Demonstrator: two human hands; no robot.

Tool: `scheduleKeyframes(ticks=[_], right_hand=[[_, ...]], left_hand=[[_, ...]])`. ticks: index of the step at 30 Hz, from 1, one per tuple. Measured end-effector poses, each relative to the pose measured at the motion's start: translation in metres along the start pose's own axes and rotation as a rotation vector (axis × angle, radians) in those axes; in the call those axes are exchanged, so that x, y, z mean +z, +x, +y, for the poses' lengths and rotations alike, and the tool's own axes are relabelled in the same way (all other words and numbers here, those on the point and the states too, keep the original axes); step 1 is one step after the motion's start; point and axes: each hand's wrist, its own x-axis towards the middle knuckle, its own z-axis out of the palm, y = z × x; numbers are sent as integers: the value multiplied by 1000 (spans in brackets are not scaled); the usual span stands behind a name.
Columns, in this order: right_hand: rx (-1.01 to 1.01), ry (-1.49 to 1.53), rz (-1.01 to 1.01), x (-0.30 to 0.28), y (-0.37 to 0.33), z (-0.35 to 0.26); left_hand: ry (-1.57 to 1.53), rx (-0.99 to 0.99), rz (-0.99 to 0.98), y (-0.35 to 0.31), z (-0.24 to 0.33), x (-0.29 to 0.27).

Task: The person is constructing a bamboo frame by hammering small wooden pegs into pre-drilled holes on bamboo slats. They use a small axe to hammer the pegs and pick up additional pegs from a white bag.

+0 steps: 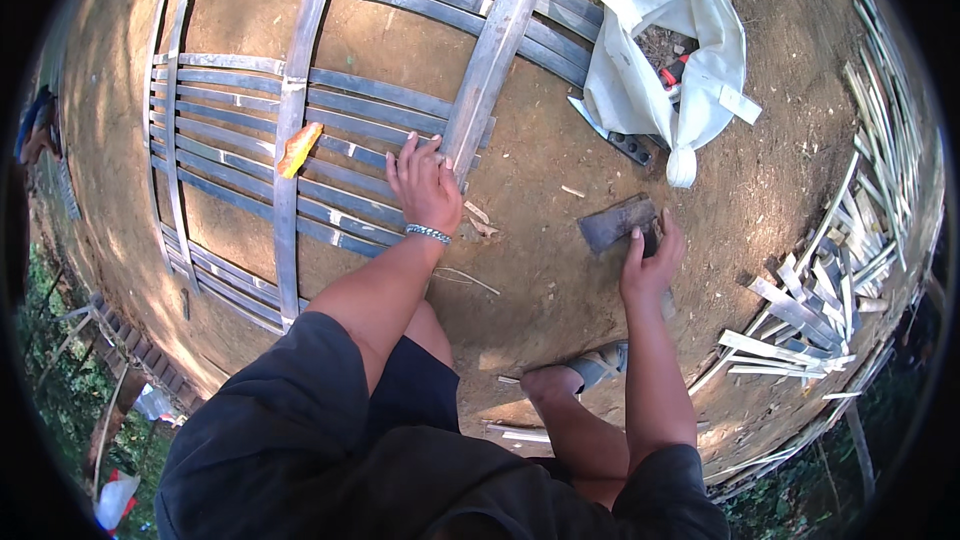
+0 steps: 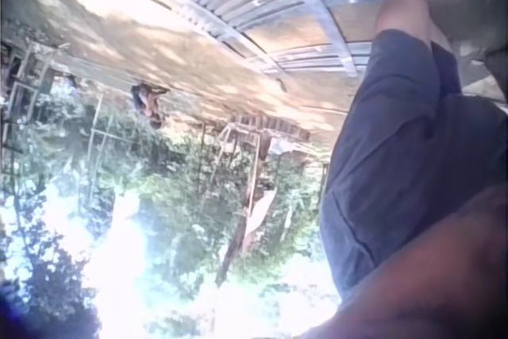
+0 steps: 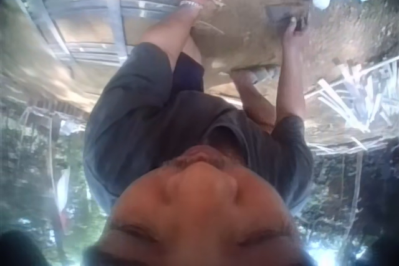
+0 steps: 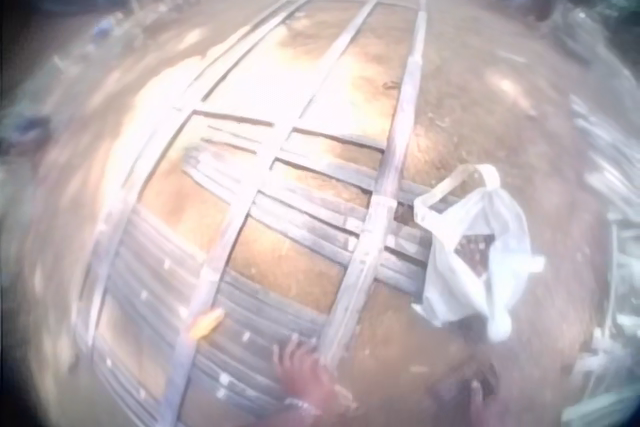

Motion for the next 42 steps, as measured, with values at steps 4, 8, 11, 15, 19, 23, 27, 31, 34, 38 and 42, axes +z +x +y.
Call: scheduleKeyframes(ticks=[4,8,11,15,19,23,27,31,34,38,42], right_hand=[[145,-139,16,-4,-48,48],[75,-232,3,-3,-57,56],[47,-295,11,-6,-58,59],[85,-409,-29,-15,-64,72],[127,-400,-104,-19,-61,46],[71,-232,-164,-17,-82,36],[344,383,-373,-3,-112,4],[338,672,-537,16,-131,-51],[225,620,-583,33,-131,-74],[328,615,-624,36,-140,-97],[407,640,-617,41,-155,-99]], left_hand=[[-16,-27,6,1,0,1],[-18,-56,9,2,-2,2],[-17,-49,17,2,-4,2],[-24,-41,13,2,-2,2],[-12,-36,25,2,-3,0],[-13,-31,26,2,-2,0],[-25,-13,33,0,-5,0],[-66,-3,39,-1,-9,0],[-84,-3,37,0,-9,-1],[-79,80,-32,5,-18,-8],[-62,68,-43,4,-18,-10]])
